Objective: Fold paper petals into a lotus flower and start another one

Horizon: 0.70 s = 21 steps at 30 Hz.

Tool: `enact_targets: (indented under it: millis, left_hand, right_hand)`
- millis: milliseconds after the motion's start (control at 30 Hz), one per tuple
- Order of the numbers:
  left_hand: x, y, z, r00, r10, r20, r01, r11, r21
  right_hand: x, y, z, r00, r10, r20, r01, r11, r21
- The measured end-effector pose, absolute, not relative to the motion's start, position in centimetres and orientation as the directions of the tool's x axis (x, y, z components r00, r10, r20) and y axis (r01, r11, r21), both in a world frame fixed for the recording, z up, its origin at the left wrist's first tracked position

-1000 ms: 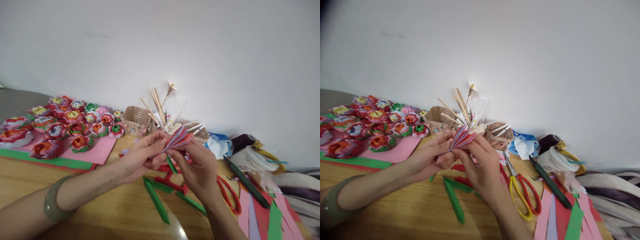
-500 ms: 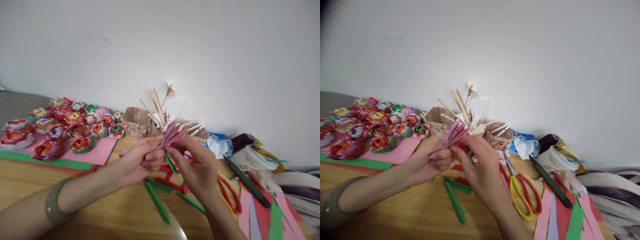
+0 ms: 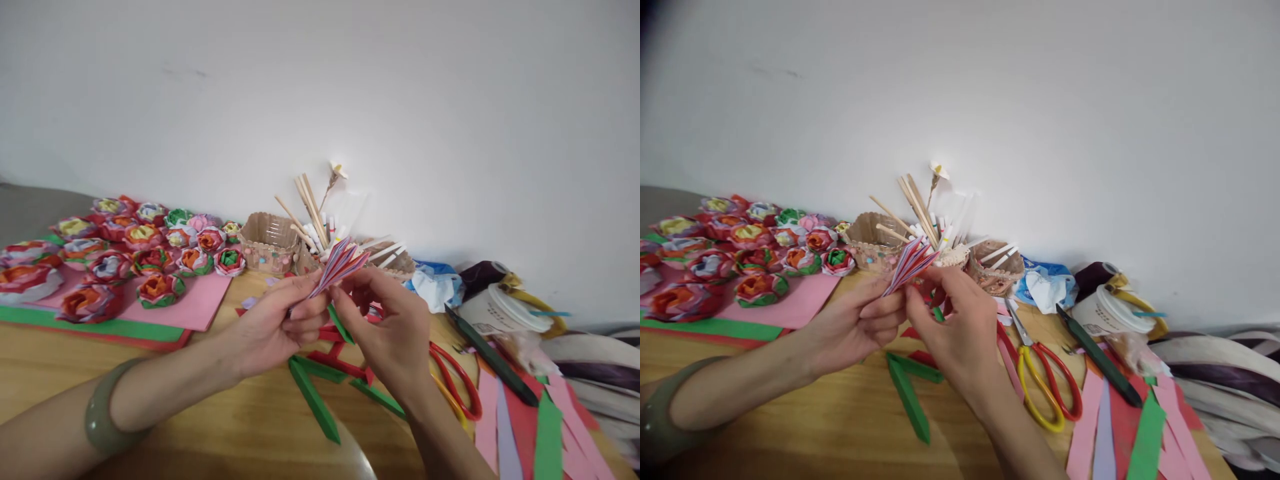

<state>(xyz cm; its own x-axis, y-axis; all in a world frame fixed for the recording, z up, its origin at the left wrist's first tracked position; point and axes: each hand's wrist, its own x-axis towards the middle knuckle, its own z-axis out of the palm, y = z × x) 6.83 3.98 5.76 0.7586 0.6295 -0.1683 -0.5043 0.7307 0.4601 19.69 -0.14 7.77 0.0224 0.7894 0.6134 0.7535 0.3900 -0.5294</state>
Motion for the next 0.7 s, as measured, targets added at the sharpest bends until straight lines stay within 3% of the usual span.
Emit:
enact_targets:
  millis: [333,700]
  left_hand:
    - [6.93,4.0,5.02,0.769,0.626,-0.128,-0.506,0.719,0.477]
    - [7.29,3.79,5.93,0.68,0.7,-0.22,-0.499,0.661,0.561]
  right_hand:
    - [19.5,-0.06,7.43,-0.123,0.596,0.793,0.866,0.455,-0.208]
    - [19.17,0.02,7.13,-0.072,0.646,0.76,0.872,0.411,-0.266]
